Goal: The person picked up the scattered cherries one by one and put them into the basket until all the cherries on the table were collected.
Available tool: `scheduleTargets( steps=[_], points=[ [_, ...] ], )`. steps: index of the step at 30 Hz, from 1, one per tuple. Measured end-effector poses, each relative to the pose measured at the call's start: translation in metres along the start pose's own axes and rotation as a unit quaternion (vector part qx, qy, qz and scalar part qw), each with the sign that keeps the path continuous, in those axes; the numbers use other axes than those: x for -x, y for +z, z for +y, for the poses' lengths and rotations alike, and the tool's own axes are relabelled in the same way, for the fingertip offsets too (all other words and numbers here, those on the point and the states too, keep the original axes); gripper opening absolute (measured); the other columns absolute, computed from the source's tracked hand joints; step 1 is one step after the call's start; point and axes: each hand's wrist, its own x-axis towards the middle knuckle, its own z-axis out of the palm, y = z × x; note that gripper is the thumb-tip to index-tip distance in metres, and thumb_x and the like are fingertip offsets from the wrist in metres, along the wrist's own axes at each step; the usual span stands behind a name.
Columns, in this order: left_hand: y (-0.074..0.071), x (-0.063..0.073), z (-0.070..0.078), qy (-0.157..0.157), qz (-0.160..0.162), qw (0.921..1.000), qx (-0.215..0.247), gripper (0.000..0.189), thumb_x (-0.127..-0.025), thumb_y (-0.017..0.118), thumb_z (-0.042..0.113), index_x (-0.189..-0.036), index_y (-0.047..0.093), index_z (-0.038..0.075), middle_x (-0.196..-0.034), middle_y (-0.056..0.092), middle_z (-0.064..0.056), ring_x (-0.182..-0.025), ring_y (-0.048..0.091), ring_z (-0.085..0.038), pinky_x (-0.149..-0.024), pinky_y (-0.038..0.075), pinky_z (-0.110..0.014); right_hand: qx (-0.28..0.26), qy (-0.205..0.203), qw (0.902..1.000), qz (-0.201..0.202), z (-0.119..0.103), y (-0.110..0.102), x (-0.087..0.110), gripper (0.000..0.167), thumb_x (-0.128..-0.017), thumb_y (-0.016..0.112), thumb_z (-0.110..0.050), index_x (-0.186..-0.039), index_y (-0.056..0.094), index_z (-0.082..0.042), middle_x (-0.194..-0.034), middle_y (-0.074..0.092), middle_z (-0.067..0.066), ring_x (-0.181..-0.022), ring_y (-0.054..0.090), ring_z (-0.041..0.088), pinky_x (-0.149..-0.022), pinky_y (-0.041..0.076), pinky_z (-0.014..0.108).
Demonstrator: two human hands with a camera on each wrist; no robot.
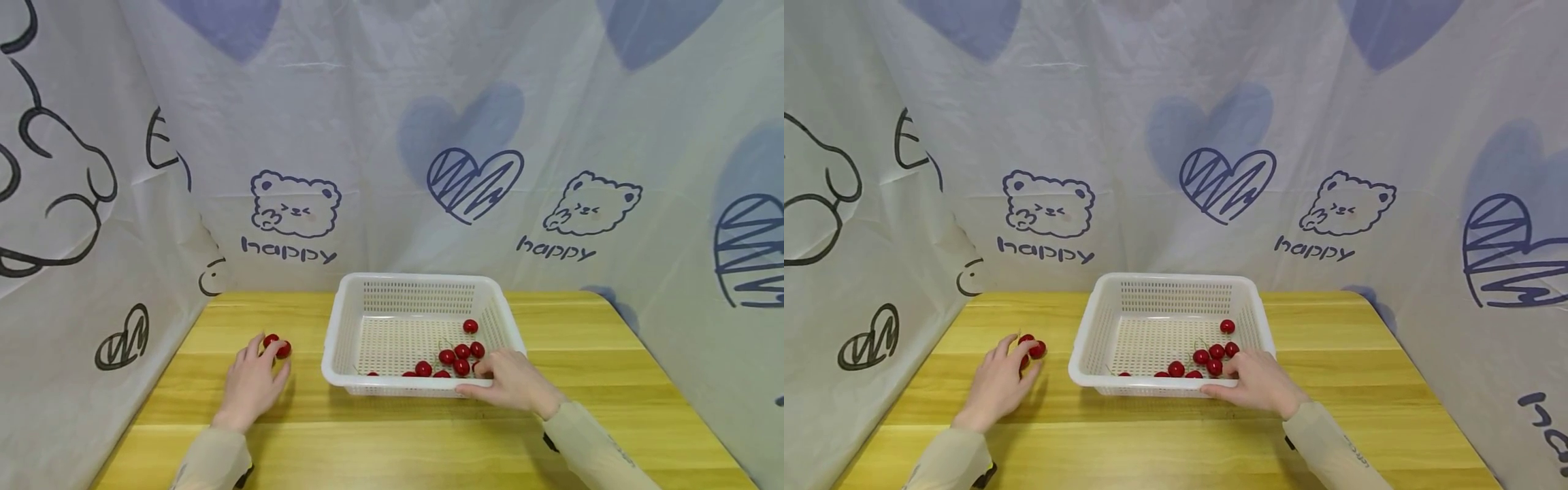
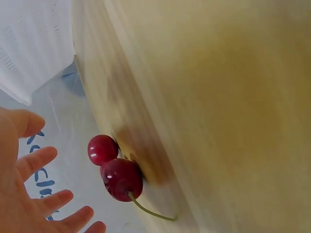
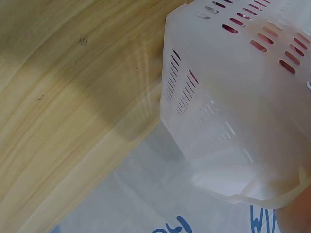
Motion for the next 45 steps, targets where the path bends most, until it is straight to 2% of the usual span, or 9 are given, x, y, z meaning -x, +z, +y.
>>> scheduleTargets(
  steps=[6, 13, 30, 45],
  points=[
    [0.003, 0.004, -0.004, -0.011, -0.046, 0.9988, -0.012, 0.047, -0.101, 0.056, 0.036, -0.140, 0.054, 0.010, -0.153, 0.034, -0.035, -0.127, 0.043, -0.062, -0.095, 0.040, -0.074, 0.001, 0.004, 1.0000, -0.004, 0.000, 0.001, 0.001, 0.061, -0.088, 0.068, -0.063, -0.057, 0.029, -0.026, -0.054, 0.021, -0.017, -0.052, 0.024, -0.004, -0.051, 0.020, 0.016],
    [0.005, 0.006, -0.007, -0.019, -0.093, 0.9953, -0.018, 0.049, -0.101, 0.056, 0.039, -0.143, 0.053, 0.013, -0.154, 0.032, -0.036, -0.129, 0.041, -0.064, -0.099, 0.035, -0.077, -0.002, -0.002, 1.0000, -0.001, 0.001, 0.002, 0.001, 0.061, -0.088, 0.068, -0.062, -0.056, 0.030, -0.026, -0.054, 0.022, -0.017, -0.052, 0.024, -0.004, -0.050, 0.020, 0.016],
    [0.006, 0.005, -0.011, -0.024, -0.123, 0.9919, -0.021, 0.048, -0.100, 0.058, 0.038, -0.140, 0.054, 0.013, -0.150, 0.037, -0.037, -0.127, 0.043, -0.063, -0.097, 0.036, -0.078, 0.001, -0.008, 1.0000, 0.004, 0.001, 0.000, 0.000, 0.062, -0.088, 0.068, -0.062, -0.056, 0.030, -0.025, -0.054, 0.021, -0.017, -0.052, 0.024, -0.004, -0.051, 0.020, 0.016],
    [0.006, -0.004, -0.016, -0.026, -0.145, 0.9888, -0.026, 0.048, -0.100, 0.057, 0.037, -0.139, 0.055, 0.009, -0.149, 0.038, -0.037, -0.126, 0.044, -0.063, -0.095, 0.041, -0.075, 0.004, -0.009, 0.9999, 0.006, 0.002, 0.002, 0.001, 0.062, -0.088, 0.066, -0.063, -0.057, 0.029, -0.025, -0.054, 0.021, -0.017, -0.052, 0.023, -0.004, -0.051, 0.020, 0.016]
  ],
)
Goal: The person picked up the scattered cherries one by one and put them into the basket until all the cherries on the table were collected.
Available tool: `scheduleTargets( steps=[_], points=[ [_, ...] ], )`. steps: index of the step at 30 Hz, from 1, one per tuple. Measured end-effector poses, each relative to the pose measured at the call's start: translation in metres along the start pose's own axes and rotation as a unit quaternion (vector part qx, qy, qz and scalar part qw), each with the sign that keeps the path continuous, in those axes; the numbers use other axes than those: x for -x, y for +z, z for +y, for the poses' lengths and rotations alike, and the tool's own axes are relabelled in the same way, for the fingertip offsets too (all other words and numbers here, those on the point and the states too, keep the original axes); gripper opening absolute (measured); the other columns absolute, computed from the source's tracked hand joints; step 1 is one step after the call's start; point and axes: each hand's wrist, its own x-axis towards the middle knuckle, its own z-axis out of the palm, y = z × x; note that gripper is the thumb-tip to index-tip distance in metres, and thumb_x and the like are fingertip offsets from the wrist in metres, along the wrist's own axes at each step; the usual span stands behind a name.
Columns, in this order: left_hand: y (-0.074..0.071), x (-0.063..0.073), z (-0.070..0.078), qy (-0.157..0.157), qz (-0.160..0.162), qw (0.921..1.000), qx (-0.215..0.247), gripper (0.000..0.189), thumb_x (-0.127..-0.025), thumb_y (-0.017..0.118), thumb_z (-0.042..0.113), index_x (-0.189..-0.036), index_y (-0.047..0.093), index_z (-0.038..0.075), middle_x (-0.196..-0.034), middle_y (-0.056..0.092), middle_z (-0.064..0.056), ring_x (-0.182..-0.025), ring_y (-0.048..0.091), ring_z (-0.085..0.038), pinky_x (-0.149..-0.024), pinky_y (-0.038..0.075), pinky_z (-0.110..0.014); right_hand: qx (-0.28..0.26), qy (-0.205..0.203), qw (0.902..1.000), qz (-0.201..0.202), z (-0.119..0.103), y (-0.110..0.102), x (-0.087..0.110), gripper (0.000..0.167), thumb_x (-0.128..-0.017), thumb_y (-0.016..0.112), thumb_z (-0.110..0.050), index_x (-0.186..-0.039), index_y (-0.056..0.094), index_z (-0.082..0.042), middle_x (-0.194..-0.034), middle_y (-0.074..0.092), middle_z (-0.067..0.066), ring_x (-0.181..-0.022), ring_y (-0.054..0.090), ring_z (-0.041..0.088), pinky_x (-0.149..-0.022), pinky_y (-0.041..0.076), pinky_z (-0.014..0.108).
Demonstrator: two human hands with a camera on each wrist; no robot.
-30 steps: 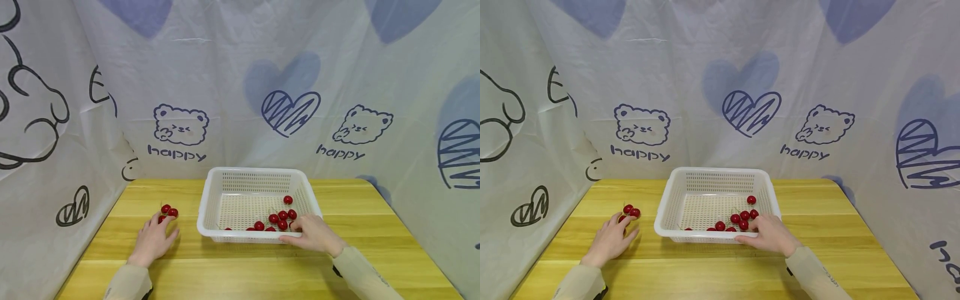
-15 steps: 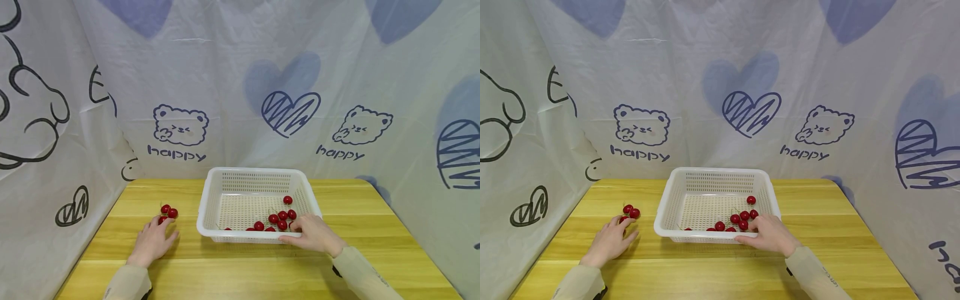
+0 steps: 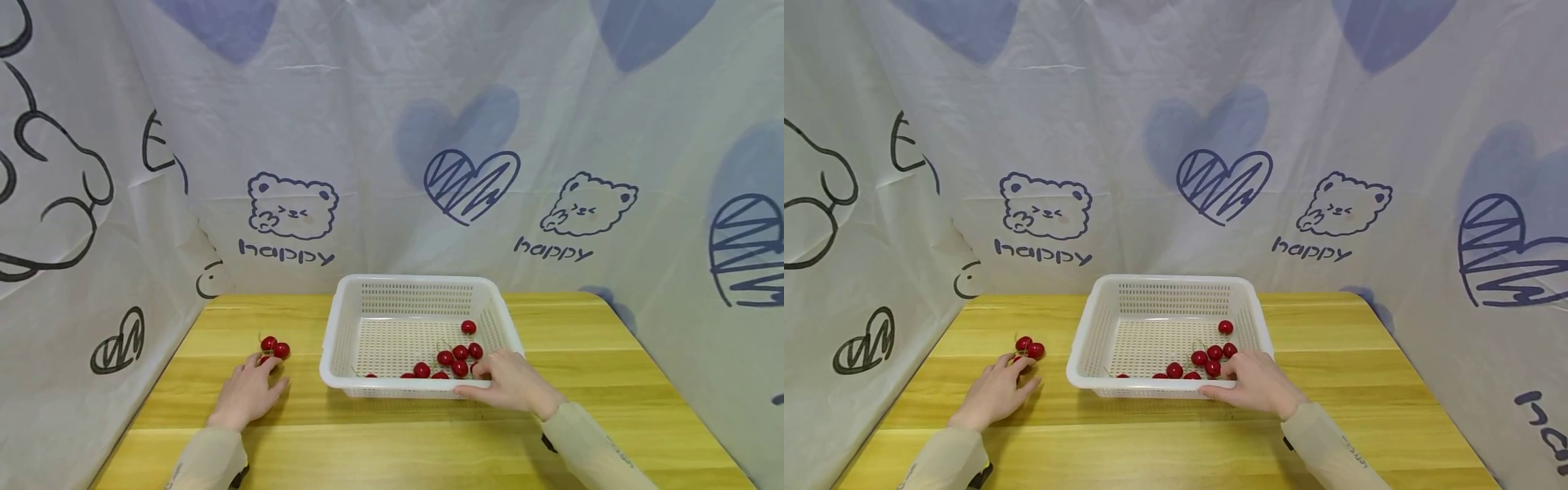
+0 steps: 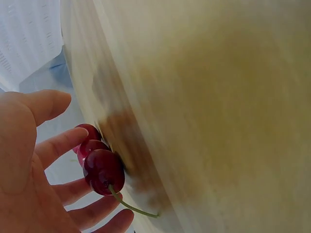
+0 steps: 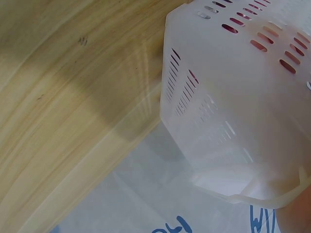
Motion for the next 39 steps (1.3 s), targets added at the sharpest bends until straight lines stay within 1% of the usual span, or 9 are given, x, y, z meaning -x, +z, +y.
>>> scheduleTargets(
  steps=[8, 15, 19, 22, 28, 36, 39],
  points=[
    [0.002, 0.000, 0.000, -0.002, -0.009, 0.9999, -0.005, 0.047, -0.100, 0.058, 0.037, -0.137, 0.057, 0.009, -0.146, 0.043, -0.035, -0.122, 0.049, -0.059, -0.094, 0.044, -0.071, 0.001, -0.005, 1.0000, 0.005, 0.000, 0.001, 0.000, 0.062, -0.088, 0.067, -0.062, -0.056, 0.029, -0.025, -0.054, 0.020, -0.017, -0.052, 0.022, -0.004, -0.051, 0.020, 0.016],
    [0.001, 0.002, 0.002, 0.011, -0.013, 0.9997, -0.015, 0.043, -0.099, 0.060, 0.037, -0.133, 0.060, 0.010, -0.141, 0.049, -0.032, -0.117, 0.054, -0.055, -0.093, 0.046, -0.069, 0.001, -0.006, 1.0000, 0.005, 0.000, -0.001, 0.000, 0.063, -0.088, 0.068, -0.062, -0.056, 0.028, -0.025, -0.054, 0.019, -0.017, -0.052, 0.022, -0.004, -0.051, 0.019, 0.016],
    [-0.001, 0.004, 0.004, 0.020, -0.012, 0.9995, -0.020, 0.039, -0.099, 0.061, 0.036, -0.128, 0.064, 0.011, -0.136, 0.054, -0.028, -0.112, 0.058, -0.051, -0.092, 0.048, -0.066, 0.004, -0.006, 1.0000, 0.005, 0.000, -0.001, 0.000, 0.063, -0.088, 0.068, -0.061, -0.056, 0.028, -0.025, -0.054, 0.019, -0.017, -0.052, 0.022, -0.004, -0.051, 0.019, 0.016],
    [-0.002, 0.004, 0.006, 0.025, -0.010, 0.9994, -0.021, 0.034, -0.099, 0.062, 0.036, -0.121, 0.067, 0.011, -0.132, 0.057, -0.025, -0.109, 0.060, -0.048, -0.091, 0.050, -0.064, 0.004, -0.004, 1.0000, 0.003, 0.000, -0.001, 0.000, 0.062, -0.088, 0.067, -0.062, -0.056, 0.028, -0.025, -0.054, 0.019, -0.017, -0.052, 0.022, -0.004, -0.051, 0.019, 0.016],
    [-0.003, 0.005, 0.009, 0.025, -0.014, 0.9995, -0.012, 0.027, -0.098, 0.064, 0.035, -0.112, 0.069, 0.012, -0.127, 0.060, -0.021, -0.108, 0.061, -0.044, -0.088, 0.051, -0.061, -0.005, 0.001, 1.0000, -0.004, -0.001, -0.001, 0.000, 0.062, -0.089, 0.066, -0.062, -0.057, 0.029, -0.025, -0.054, 0.020, -0.017, -0.051, 0.023, -0.004, -0.051, 0.020, 0.016],
    [-0.003, 0.005, 0.012, 0.024, -0.022, 0.9994, -0.009, 0.025, -0.098, 0.064, 0.032, -0.114, 0.069, 0.014, -0.129, 0.058, -0.021, -0.110, 0.061, -0.045, -0.086, 0.052, -0.063, -0.009, 0.006, 0.9999, -0.007, -0.001, -0.001, 0.000, 0.061, -0.089, 0.065, -0.064, -0.056, 0.031, -0.025, -0.053, 0.021, -0.017, -0.051, 0.024, -0.004, -0.050, 0.021, 0.016],
    [-0.003, 0.005, 0.013, 0.026, -0.022, 0.9994, -0.011, 0.023, -0.096, 0.066, 0.024, -0.116, 0.068, 0.014, -0.128, 0.059, -0.021, -0.109, 0.061, -0.044, -0.085, 0.053, -0.063, -0.011, 0.007, 0.9999, -0.007, -0.001, 0.000, 0.000, 0.061, -0.089, 0.065, -0.065, -0.056, 0.031, -0.025, -0.053, 0.021, -0.017, -0.050, 0.024, -0.004, -0.050, 0.021, 0.016]
  ],
)
